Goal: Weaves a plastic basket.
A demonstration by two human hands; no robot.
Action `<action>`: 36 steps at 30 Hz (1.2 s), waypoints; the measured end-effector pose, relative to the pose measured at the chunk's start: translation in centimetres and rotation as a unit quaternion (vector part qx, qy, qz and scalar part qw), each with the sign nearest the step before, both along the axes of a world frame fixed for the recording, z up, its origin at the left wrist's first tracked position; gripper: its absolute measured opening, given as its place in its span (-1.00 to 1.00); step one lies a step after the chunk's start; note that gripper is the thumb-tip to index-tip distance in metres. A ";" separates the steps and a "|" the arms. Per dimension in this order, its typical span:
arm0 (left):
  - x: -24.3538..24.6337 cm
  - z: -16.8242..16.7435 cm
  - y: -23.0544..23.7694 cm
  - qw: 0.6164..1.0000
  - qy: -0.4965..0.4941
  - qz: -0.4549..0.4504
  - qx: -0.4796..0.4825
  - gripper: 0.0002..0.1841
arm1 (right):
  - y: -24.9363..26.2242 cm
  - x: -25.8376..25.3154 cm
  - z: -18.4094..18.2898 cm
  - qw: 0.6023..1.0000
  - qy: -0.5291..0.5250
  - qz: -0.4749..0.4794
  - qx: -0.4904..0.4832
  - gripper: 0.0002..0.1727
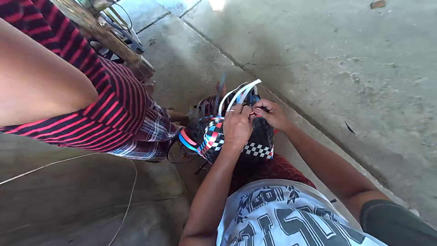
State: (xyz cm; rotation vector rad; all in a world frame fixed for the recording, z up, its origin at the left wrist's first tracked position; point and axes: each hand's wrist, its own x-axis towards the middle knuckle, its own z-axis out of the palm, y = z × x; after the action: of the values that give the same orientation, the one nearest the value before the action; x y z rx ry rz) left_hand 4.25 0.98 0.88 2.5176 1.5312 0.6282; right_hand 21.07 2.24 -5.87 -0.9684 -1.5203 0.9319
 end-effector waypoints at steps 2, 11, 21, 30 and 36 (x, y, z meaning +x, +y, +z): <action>0.4 0.2 -0.3 1.000 0.023 0.019 -0.004 -0.86 | -0.1 -0.5 0.6 1.000 -0.008 -0.014 -0.009 -0.88; -5.2 2.6 0.3 0.993 0.038 0.004 -0.112 -0.64 | 0.6 0.4 4.2 0.957 -0.282 0.030 0.056 -0.80; -6.4 0.6 -1.3 1.000 -0.017 0.025 -0.005 -0.78 | 0.1 -4.3 2.6 0.930 -0.313 -0.005 0.194 -0.83; -5.7 -0.1 -1.2 0.998 -0.018 0.026 0.047 -0.91 | 0.2 -4.8 2.6 0.932 -0.293 -0.025 0.210 -0.85; -11.1 1.6 -1.3 0.995 -0.042 0.037 -0.081 -0.61 | 1.0 -3.6 3.1 0.928 -0.331 0.032 0.168 -0.78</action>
State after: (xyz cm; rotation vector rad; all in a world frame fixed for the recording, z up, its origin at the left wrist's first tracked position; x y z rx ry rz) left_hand -6.80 -0.27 2.47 2.2953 1.5844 0.5863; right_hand 17.42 3.29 -2.79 -1.0343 -2.2021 0.3606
